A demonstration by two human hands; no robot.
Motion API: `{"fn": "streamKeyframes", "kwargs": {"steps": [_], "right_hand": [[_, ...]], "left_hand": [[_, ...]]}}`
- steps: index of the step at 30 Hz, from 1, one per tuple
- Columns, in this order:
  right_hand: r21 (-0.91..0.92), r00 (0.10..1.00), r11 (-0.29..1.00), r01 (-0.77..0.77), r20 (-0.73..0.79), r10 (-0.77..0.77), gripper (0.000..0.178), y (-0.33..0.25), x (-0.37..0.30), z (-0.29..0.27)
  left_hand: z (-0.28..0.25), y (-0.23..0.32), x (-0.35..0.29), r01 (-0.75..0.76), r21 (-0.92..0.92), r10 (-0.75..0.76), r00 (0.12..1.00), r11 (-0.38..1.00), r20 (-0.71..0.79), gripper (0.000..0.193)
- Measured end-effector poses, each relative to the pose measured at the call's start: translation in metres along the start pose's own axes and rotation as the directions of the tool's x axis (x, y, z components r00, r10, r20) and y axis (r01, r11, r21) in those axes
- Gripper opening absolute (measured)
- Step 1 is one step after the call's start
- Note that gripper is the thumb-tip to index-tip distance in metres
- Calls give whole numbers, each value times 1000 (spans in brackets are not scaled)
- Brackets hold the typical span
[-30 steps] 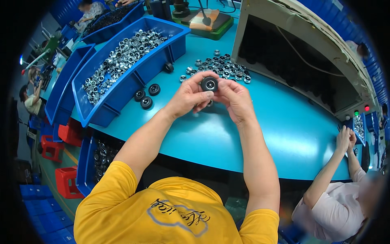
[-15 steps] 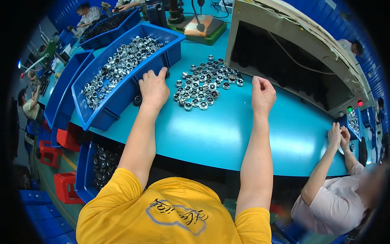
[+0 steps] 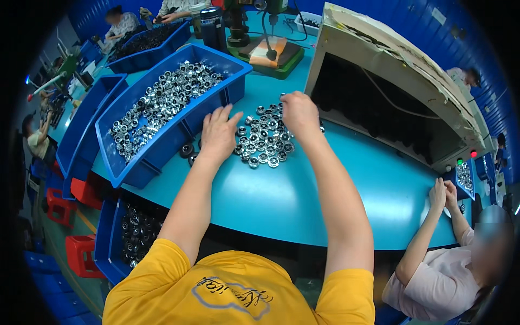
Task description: Assembling rubber toy tires onto plastic wheel hubs at a factory workbench.
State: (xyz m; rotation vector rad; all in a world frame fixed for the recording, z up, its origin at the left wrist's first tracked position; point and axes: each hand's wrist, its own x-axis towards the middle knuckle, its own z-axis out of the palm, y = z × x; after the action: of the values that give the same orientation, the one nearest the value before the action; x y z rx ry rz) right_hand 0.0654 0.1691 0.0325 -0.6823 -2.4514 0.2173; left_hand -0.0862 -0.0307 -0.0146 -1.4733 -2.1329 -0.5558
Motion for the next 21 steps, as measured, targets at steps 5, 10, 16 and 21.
{"fn": "streamKeyframes", "kwargs": {"steps": [5, 10, 16, 21], "right_hand": [[-193, 966, 974, -120, 204, 159, 40, 3, 40, 50], [-202, 845, 941, -272, 417, 334, 56, -21, 44, 55], [-156, 943, 977, -145, 278, 184, 43, -16, -7, 41], [-86, 974, 993, -80, 203, 96, 32, -11, -44, 11]], "left_hand": [[-8, 3, 7, 250, -45, -236, 949, 967, 210, 34], [-10, 2, 10, 290, 43, -293, 942, 956, 165, 36], [-13, 4, 12, 271, 49, -275, 936, 961, 221, 33], [-10, 6, 9, 251, 58, -257, 954, 966, 155, 37]]}}
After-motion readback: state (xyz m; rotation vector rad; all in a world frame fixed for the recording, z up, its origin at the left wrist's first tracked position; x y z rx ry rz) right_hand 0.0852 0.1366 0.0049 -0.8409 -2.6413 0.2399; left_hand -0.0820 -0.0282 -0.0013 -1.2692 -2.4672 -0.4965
